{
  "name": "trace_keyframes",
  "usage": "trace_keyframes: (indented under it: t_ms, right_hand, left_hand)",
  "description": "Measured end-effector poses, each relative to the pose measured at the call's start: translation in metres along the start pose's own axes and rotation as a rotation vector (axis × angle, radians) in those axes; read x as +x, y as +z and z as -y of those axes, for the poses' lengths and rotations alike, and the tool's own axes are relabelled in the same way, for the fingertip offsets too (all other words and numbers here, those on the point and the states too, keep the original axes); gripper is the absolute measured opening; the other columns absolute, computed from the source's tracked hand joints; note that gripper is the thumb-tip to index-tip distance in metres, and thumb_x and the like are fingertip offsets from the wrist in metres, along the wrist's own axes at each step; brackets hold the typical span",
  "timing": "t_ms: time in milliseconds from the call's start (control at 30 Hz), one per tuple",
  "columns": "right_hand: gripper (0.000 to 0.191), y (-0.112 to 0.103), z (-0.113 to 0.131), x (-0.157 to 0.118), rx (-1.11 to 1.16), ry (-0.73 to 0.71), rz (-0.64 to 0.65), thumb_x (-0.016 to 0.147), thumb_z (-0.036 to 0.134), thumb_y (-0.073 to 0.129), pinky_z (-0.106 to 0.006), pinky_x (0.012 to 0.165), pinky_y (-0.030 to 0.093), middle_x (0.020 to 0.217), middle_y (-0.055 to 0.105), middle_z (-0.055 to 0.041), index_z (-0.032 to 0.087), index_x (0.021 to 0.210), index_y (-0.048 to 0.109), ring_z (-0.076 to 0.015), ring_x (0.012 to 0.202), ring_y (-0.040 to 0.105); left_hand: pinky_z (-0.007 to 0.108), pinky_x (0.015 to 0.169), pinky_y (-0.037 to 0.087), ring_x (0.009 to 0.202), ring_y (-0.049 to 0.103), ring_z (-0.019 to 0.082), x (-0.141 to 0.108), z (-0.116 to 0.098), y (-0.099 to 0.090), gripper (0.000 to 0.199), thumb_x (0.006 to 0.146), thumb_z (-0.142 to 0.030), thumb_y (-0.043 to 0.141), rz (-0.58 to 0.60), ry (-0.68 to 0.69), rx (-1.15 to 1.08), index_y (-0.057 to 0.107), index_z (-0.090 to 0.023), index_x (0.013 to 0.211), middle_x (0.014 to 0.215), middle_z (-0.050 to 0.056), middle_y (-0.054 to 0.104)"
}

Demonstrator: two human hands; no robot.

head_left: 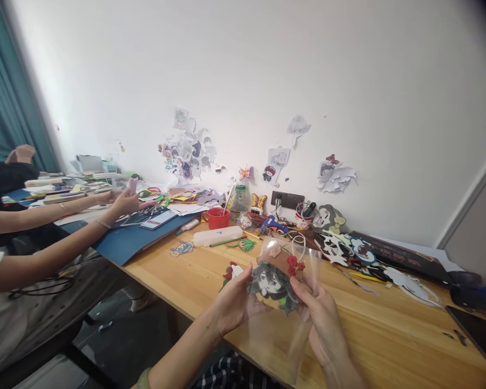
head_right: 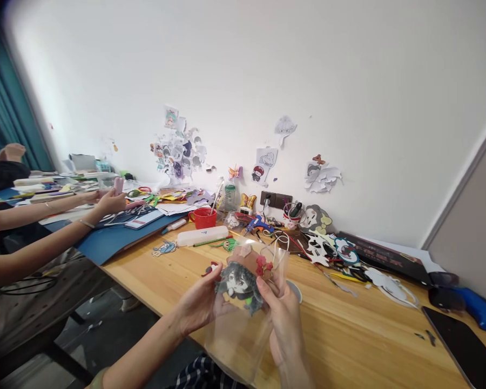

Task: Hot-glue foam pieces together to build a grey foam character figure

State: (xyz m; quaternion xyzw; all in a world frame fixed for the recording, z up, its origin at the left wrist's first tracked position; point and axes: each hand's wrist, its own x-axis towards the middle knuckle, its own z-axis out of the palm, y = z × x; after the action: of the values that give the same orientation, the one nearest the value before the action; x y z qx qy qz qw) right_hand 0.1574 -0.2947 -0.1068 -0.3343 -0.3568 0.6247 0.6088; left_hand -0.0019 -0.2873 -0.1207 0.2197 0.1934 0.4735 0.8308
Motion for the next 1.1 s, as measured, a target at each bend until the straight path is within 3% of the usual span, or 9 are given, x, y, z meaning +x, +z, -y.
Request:
trace_keyframes:
  t_ms: [100, 267, 400, 500, 667, 900, 1100]
  right_hand:
    - [0.049, -0.001, -0.003, 0.001, 0.002, 0.001, -0.014, 0.06, 0.026, 0.078, -0.023, 0.061, 0.051, 0.093, 0.07, -0.0057, 0.014, 0.105, 0.062, -0.019, 0.079, 0.064]
    - [0.042, -0.004, -0.011, -0.001, 0.032, 0.019, -0.07, 0.059, 0.027, 0.079, -0.023, 0.059, 0.051, 0.086, 0.07, -0.003, 0.016, 0.096, 0.065, -0.0175, 0.072, 0.064]
    - [0.033, -0.007, -0.015, -0.004, 0.066, 0.03, -0.135, 0.058, 0.027, 0.08, -0.022, 0.059, 0.051, 0.08, 0.071, 0.0004, 0.018, 0.087, 0.067, -0.0169, 0.072, 0.065]
    - [0.036, -0.012, -0.016, -0.003, 0.077, 0.044, -0.144, 0.058, 0.027, 0.079, -0.022, 0.061, 0.051, 0.082, 0.071, -0.0002, 0.018, 0.09, 0.066, -0.0167, 0.073, 0.064]
    - [0.038, -0.019, -0.011, -0.002, 0.065, 0.046, -0.123, 0.058, 0.027, 0.079, -0.021, 0.055, 0.049, 0.079, 0.07, -0.0013, 0.016, 0.092, 0.066, -0.0147, 0.065, 0.063]
    - [0.039, -0.023, 0.0, -0.004, 0.073, 0.012, -0.136, 0.058, 0.028, 0.079, -0.023, 0.049, 0.049, 0.077, 0.071, -0.0038, 0.013, 0.092, 0.066, -0.0175, 0.061, 0.063]
    - [0.035, -0.032, -0.001, -0.015, 0.133, 0.083, -0.22, 0.061, 0.026, 0.078, -0.018, 0.057, 0.052, 0.085, 0.071, -0.001, 0.017, 0.093, 0.067, -0.0139, 0.068, 0.065]
  left_hand:
    - [0.028, 0.069, 0.049, 0.074, 0.062, 0.017, 0.002, 0.007, 0.001, 0.024, 0.082, -0.035, 0.058, -0.136, 0.167, 0.094, 0.062, -0.013, 0.09, 0.083, 0.007, 0.066]
    - [0.02, 0.055, 0.045, 0.06, 0.057, 0.011, 0.006, 0.022, 0.001, 0.041, 0.059, -0.04, 0.078, -0.316, 0.374, 0.213, 0.061, -0.013, 0.085, 0.074, 0.002, 0.063]
    - [0.019, 0.061, 0.044, 0.065, 0.056, 0.01, 0.004, 0.026, -0.003, 0.042, 0.057, -0.044, 0.077, -0.395, 0.435, 0.297, 0.06, -0.014, 0.08, 0.073, 0.0, 0.061]
    - [0.018, 0.055, 0.041, 0.062, 0.054, 0.009, -0.002, 0.024, -0.005, 0.036, 0.06, -0.041, 0.076, -0.427, 0.433, 0.412, 0.06, -0.014, 0.079, 0.071, -0.001, 0.059]
    - [0.018, 0.054, 0.039, 0.065, 0.054, 0.011, -0.01, 0.015, 0.0, 0.034, 0.06, -0.037, 0.076, -0.415, 0.432, 0.574, 0.063, -0.014, 0.081, 0.071, 0.0, 0.059]
    - [0.023, 0.061, 0.045, 0.071, 0.054, 0.013, -0.004, 0.013, 0.003, 0.041, 0.061, -0.038, 0.074, -0.289, 0.359, 0.679, 0.062, -0.016, 0.093, 0.082, 0.003, 0.06]
    - [0.02, 0.052, 0.042, 0.063, 0.052, 0.011, -0.003, 0.019, 0.001, 0.04, 0.06, -0.033, 0.073, -0.21, 0.325, 0.783, 0.059, -0.017, 0.095, 0.077, 0.001, 0.054]
